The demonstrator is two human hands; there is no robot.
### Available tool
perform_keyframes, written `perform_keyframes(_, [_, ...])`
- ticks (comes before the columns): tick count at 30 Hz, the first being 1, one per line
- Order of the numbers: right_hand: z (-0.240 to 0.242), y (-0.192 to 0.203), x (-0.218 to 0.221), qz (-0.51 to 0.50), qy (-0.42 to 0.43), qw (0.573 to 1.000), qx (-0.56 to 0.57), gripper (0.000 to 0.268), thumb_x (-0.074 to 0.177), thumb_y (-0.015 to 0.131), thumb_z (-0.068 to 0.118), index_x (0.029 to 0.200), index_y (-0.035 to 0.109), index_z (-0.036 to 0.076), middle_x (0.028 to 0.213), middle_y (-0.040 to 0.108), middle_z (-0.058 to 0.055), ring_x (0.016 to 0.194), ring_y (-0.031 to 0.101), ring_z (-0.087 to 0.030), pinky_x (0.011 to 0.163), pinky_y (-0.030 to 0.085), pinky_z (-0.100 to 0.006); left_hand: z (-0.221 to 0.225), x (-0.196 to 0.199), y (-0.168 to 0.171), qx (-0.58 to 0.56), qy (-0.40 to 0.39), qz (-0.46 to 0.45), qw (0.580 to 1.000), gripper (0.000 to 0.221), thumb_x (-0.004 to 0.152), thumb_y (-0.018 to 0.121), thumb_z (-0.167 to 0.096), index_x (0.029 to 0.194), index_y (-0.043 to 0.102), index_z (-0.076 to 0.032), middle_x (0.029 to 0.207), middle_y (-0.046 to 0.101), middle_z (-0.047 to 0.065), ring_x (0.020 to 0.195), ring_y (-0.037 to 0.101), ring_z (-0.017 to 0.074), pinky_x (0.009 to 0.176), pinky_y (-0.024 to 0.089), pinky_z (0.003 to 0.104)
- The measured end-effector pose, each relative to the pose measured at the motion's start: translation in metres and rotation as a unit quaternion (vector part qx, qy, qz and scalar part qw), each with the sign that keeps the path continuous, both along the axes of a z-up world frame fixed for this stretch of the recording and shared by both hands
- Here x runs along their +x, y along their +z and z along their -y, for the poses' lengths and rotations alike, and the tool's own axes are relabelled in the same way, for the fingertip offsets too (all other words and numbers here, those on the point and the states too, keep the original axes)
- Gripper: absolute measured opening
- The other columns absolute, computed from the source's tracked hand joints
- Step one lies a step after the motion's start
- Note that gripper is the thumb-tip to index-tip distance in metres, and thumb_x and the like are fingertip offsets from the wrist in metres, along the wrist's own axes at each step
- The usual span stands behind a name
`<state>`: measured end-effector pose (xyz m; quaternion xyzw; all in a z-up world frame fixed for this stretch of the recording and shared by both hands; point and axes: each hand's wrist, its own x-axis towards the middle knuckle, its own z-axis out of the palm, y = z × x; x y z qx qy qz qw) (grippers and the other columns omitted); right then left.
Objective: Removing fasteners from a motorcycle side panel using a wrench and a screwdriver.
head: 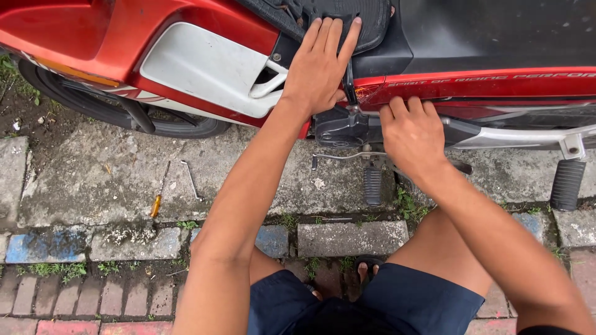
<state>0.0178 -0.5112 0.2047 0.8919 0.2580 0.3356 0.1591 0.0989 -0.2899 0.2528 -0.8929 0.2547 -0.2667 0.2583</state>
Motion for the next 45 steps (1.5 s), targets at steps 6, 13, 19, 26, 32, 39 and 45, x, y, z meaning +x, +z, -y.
perform_keyframes(6, [-0.001,-0.085,-0.006,-0.173,0.124,0.876,0.433,0.011,0.103,0.058,-0.005,0.104,0.068,-0.007,0.095,0.062,-0.017,0.081,0.061,-0.032,0.075,0.052,-0.043,-0.002,0.001,0.002,-0.007,-0.023,-0.002,1.000,0.126,0.077,0.077,-0.077,0.161,0.021,-0.001,0.144,0.050,0.020,0.137,0.047,0.0350,0.122,0.028,0.045])
perform_keyframes(13, [-0.029,-0.114,0.002,-0.113,0.142,0.839,0.513,0.013,0.105,0.055,-0.002,0.110,0.066,-0.007,0.101,0.063,-0.016,0.090,0.063,-0.032,0.082,0.052,-0.040,-0.002,0.007,0.000,-0.001,-0.019,-0.011,1.000,0.131,0.076,0.075,-0.081,0.163,0.017,-0.002,0.147,0.049,0.020,0.139,0.046,0.0351,0.123,0.028,0.045])
perform_keyframes(19, [-0.032,-0.117,-0.003,-0.063,0.152,0.853,0.495,0.012,0.105,0.053,-0.004,0.106,0.065,-0.009,0.096,0.061,-0.017,0.085,0.057,-0.032,0.078,0.049,-0.042,-0.004,0.005,0.003,0.004,-0.011,-0.012,1.000,0.131,0.077,0.072,-0.083,0.163,0.016,-0.002,0.146,0.049,0.019,0.138,0.046,0.0344,0.123,0.028,0.044])
perform_keyframes(26, [-0.026,-0.120,-0.005,-0.061,0.112,0.839,0.529,0.011,0.104,0.055,-0.005,0.104,0.066,-0.005,0.096,0.060,-0.016,0.079,0.059,-0.029,0.072,0.049,-0.039,0.000,-0.029,0.000,-0.079,0.010,-0.015,0.997,0.127,0.080,0.086,-0.070,0.166,0.017,-0.008,0.165,0.033,0.019,0.154,0.025,0.0409,0.128,0.017,0.051])
perform_keyframes(32, [-0.024,-0.117,-0.003,-0.084,0.094,0.845,0.519,0.011,0.110,0.056,0.004,0.106,0.066,0.003,0.087,0.055,-0.008,0.076,0.063,-0.035,0.060,0.054,-0.041,0.002,-0.038,-0.072,-0.314,0.010,0.055,0.948,0.101,0.085,0.089,-0.050,0.163,0.034,-0.017,0.166,0.030,0.014,0.156,0.020,0.0385,0.128,0.018,0.053])
perform_keyframes(39, [-0.023,-0.125,0.004,-0.066,0.088,0.858,0.502,0.011,0.109,0.058,0.007,0.107,0.069,0.006,0.088,0.055,-0.004,0.081,0.065,-0.031,0.063,0.053,-0.037,0.003,-0.032,-0.091,-0.409,0.001,0.130,0.903,0.090,0.089,0.072,-0.062,0.161,0.040,-0.018,0.166,0.031,0.018,0.155,0.030,0.0387,0.127,0.031,0.050])
perform_keyframes(45, [-0.008,-0.124,0.018,-0.077,0.087,0.889,0.443,0.013,0.108,0.061,0.009,0.102,0.069,0.001,0.087,0.057,-0.010,0.083,0.064,-0.037,0.068,0.054,-0.039,0.009,-0.038,-0.093,-0.460,-0.008,0.090,0.884,0.102,0.082,0.090,-0.045,0.160,0.036,-0.006,0.164,0.026,0.022,0.155,0.024,0.0418,0.127,0.028,0.052])
